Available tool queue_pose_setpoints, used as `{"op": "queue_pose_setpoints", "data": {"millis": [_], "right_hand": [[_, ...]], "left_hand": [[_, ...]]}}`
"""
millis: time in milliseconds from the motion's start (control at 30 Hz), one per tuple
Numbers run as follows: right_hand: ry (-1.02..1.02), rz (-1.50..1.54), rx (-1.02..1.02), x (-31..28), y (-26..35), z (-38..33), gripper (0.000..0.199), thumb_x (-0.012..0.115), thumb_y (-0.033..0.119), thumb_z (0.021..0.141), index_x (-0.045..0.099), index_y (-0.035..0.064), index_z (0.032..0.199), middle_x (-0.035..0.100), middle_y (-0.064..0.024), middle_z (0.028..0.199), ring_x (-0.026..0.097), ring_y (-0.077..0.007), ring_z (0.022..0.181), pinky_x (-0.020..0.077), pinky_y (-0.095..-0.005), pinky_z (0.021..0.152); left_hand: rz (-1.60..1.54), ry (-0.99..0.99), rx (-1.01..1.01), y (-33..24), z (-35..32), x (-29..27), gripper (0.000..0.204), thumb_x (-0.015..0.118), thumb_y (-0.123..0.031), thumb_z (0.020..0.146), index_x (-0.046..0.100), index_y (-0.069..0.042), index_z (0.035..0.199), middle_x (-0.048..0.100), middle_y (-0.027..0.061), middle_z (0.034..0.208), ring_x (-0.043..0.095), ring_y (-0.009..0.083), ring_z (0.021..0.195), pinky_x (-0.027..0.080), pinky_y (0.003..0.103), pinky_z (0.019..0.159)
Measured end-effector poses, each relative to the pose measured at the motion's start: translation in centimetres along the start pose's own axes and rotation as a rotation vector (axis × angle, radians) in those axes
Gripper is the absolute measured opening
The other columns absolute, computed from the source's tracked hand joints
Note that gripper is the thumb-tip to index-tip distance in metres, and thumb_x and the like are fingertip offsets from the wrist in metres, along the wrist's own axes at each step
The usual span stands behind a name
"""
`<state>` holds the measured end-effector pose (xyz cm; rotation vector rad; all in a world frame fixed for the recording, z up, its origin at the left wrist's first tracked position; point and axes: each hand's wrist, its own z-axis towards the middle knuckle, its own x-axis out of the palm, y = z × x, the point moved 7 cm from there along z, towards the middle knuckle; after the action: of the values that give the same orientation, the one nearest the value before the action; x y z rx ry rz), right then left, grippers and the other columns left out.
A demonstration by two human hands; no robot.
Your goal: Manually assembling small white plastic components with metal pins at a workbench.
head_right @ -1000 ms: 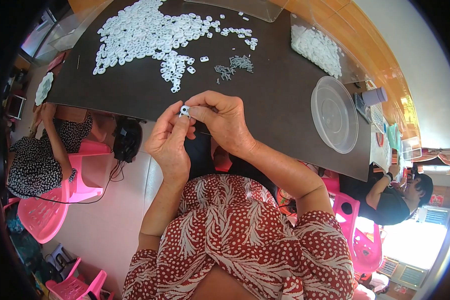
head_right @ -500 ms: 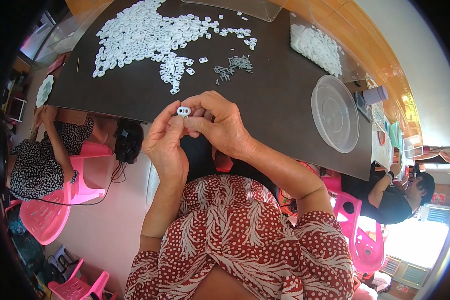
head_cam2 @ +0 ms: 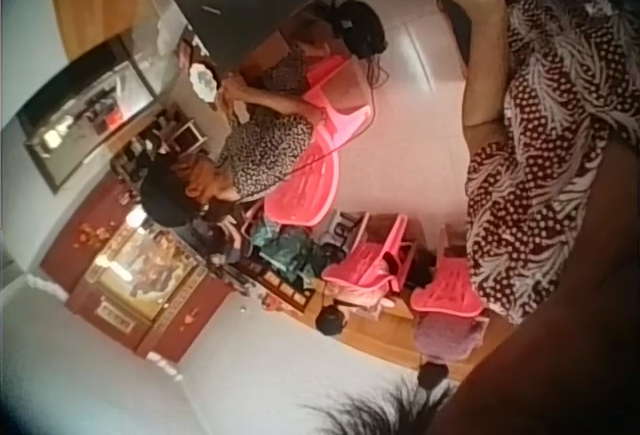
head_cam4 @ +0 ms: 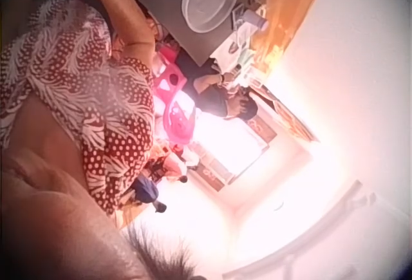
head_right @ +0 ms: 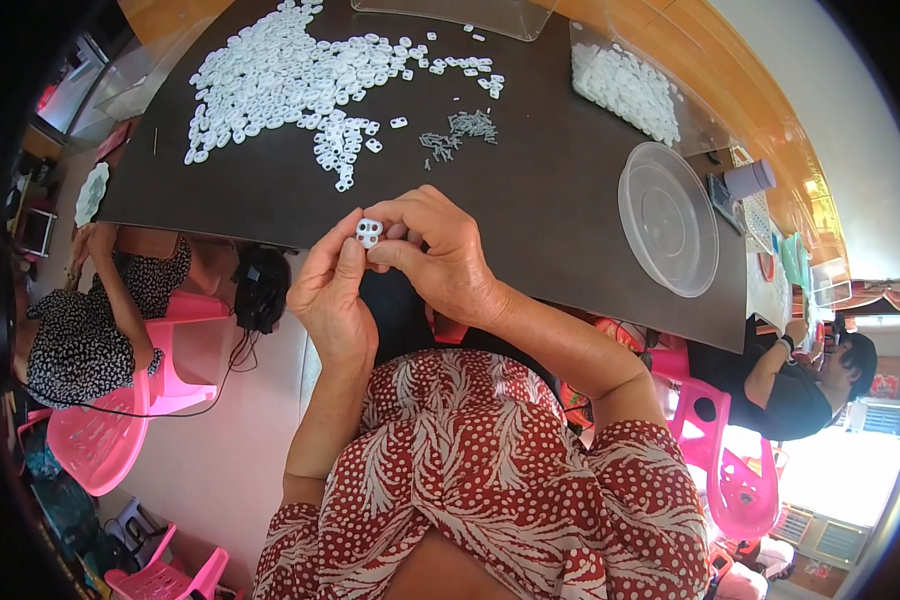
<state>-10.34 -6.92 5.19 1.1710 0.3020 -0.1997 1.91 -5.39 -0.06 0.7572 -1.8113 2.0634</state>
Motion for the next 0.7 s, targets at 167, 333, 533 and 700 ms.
{"op": "queue_pose_setpoints", "data": {"millis": [167,333,533,700], "right_hand": [[-0.005,0.004,-0.045,0.0,0.4,-0.3,0.03,0.067,-0.005,0.07,0.066,0.0006,0.099,0.06,-0.0037,0.078,0.053,-0.0108,0.07,0.0436,-0.0235,0.058],[-0.023,-0.012,-0.124,0.2,0.7,-0.5,0.029,0.064,-0.007,0.072,0.065,-0.001,0.101,0.061,-0.0048,0.076,0.053,-0.0133,0.07,0.044,-0.0246,0.059],[-0.066,-0.006,-0.17,0.5,1.0,-0.8,0.028,0.063,-0.007,0.073,0.064,-0.0018,0.1,0.061,-0.0059,0.076,0.053,-0.0158,0.07,0.0446,-0.0274,0.061],[-0.017,0.005,-0.162,0.7,0.2,-1.1,0.032,0.061,-0.01,0.077,0.061,-0.0035,0.108,0.059,-0.0091,0.087,0.055,-0.0126,0.073,0.0471,-0.0245,0.063]], "left_hand": [[0.019,0.006,0.043,-0.5,-0.2,0.1,0.023,0.055,-0.001,0.091,0.061,0.007,0.112,0.064,0.0097,0.098,0.058,0.0123,0.08,0.048,0.024,0.069],[0.138,0.032,0.117,-0.6,-0.4,0.0,0.022,0.055,-0.003,0.092,0.061,0.006,0.111,0.063,0.0077,0.097,0.055,0.01,0.08,0.047,0.023,0.07],[0.114,-0.006,0.15,-0.5,-0.6,-0.1,0.021,0.056,-0.005,0.092,0.061,0.006,0.109,0.061,0.0062,0.097,0.055,0.0092,0.081,0.046,0.022,0.073],[0.035,-0.015,0.112,0.1,-0.7,0.0,0.022,0.055,-0.007,0.093,0.059,0.006,0.11,0.061,0.0074,0.099,0.056,0.0097,0.084,0.047,0.023,0.076]]}}
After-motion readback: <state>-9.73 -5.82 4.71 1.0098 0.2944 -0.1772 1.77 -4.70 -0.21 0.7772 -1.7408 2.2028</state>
